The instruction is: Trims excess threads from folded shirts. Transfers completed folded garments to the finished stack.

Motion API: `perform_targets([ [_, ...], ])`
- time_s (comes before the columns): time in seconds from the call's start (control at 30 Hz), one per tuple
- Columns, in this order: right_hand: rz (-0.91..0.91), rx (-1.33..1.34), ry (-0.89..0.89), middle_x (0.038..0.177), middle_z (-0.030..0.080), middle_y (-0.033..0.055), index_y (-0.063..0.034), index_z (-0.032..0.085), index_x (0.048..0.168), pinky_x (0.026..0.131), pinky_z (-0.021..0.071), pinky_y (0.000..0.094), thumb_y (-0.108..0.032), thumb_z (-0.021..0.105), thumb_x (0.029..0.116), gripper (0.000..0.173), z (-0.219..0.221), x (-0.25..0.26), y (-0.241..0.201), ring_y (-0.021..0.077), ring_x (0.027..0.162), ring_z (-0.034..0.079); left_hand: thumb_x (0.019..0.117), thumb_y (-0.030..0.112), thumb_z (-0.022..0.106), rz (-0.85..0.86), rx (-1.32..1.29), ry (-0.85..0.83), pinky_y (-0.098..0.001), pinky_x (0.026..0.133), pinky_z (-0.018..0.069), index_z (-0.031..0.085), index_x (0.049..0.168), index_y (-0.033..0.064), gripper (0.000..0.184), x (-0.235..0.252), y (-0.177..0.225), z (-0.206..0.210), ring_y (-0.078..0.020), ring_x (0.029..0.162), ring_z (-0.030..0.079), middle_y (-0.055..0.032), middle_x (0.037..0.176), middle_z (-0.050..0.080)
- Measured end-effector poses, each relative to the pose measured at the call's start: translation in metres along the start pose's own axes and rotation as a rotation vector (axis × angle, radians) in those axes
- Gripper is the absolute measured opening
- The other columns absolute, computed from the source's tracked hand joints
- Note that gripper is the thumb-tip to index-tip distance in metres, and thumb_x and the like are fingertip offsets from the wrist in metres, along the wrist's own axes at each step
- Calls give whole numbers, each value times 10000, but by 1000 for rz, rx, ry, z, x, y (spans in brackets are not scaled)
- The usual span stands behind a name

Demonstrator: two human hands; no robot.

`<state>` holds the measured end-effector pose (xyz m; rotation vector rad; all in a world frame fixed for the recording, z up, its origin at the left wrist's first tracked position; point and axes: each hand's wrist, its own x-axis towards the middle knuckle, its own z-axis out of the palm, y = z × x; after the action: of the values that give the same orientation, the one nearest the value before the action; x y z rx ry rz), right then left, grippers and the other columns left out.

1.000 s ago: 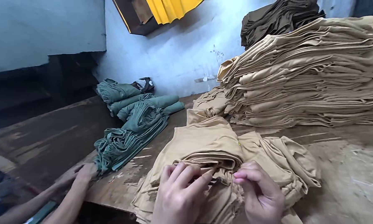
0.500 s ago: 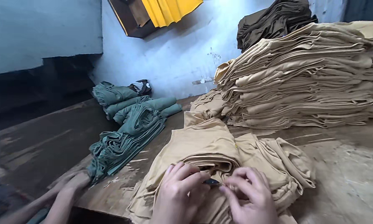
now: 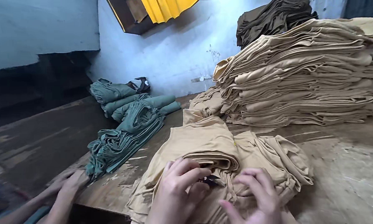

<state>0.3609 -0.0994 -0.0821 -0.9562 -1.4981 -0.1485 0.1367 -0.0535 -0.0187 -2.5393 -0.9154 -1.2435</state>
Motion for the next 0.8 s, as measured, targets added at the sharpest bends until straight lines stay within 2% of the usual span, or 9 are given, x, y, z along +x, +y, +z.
perform_targets([
  [0.1, -27, -124, 79, 977, 715, -61, -256, 784, 878, 888, 480, 367, -379, 781, 879, 123, 16, -3, 0, 102, 953, 633, 923, 383, 712, 11, -15, -3, -368, 852, 515, 763, 1079, 348, 168, 0, 0, 4, -55, 962, 643, 124, 1021, 697],
  [0.2, -66, -28, 174, 971, 690, -67, -240, 776, 900, 876, 503, 303, -295, 776, 909, 56, 18, -6, 5, 87, 963, 618, 943, 403, 709, 9, -47, -13, -356, 846, 545, 758, 1118, 351, 189, 2, 6, 4, -53, 957, 650, 117, 1039, 695],
  [0.5, -77, 90, 144, 992, 685, -82, -255, 747, 892, 903, 497, 309, -435, 713, 956, 194, 13, -2, 2, 85, 1002, 618, 949, 346, 701, 10, -127, -68, -342, 879, 539, 771, 1022, 304, 110, 3, 4, 17, -65, 972, 650, 120, 976, 706],
  [0.57, -160, 182, 57, 973, 657, -90, -247, 669, 873, 954, 485, 305, -461, 596, 1022, 271, -6, -7, -3, 70, 1016, 606, 940, 388, 711, -68, -156, -107, -319, 862, 564, 752, 1061, 267, 176, 5, 5, 14, -64, 957, 653, 89, 991, 693],
  [0.63, -250, 260, -11, 887, 674, -43, -207, 661, 817, 946, 466, 339, -425, 525, 1045, 343, -20, -13, -8, 108, 935, 614, 917, 472, 727, -185, -187, -275, -300, 818, 585, 713, 1115, 211, 327, 6, 2, 11, -65, 914, 654, 50, 1012, 682],
  [0.67, -259, 224, -52, 891, 682, -13, -187, 675, 828, 930, 471, 349, -421, 556, 1022, 326, -21, -15, -11, 135, 925, 615, 914, 388, 735, -224, -227, -350, -296, 778, 579, 709, 1093, 179, 276, 8, -2, 12, -71, 865, 653, 32, 975, 685],
  [0.7, -233, 128, -116, 961, 698, 9, -184, 702, 907, 926, 487, 360, -432, 621, 984, 272, -19, -17, -14, 159, 964, 626, 908, 237, 697, -246, -277, -383, -290, 713, 565, 701, 1072, 159, 181, 10, -6, 12, -74, 792, 643, 26, 913, 682],
  [0.77, -157, -67, -261, 1097, 717, 43, -211, 750, 1120, 921, 534, 407, -396, 736, 932, 264, -13, -17, -13, 206, 1047, 659, 948, 118, 586, -241, -349, -326, -265, 648, 533, 691, 1103, 172, 195, 12, -16, 6, -52, 727, 601, 49, 872, 652],
  [0.8, -129, -65, -292, 1011, 731, 29, -212, 782, 1073, 877, 563, 375, -317, 760, 927, 181, -13, -17, -7, 189, 992, 679, 967, 116, 545, -227, -321, -260, -266, 695, 560, 714, 1097, 195, 227, 10, -22, 0, -31, 781, 632, 75, 925, 688],
])
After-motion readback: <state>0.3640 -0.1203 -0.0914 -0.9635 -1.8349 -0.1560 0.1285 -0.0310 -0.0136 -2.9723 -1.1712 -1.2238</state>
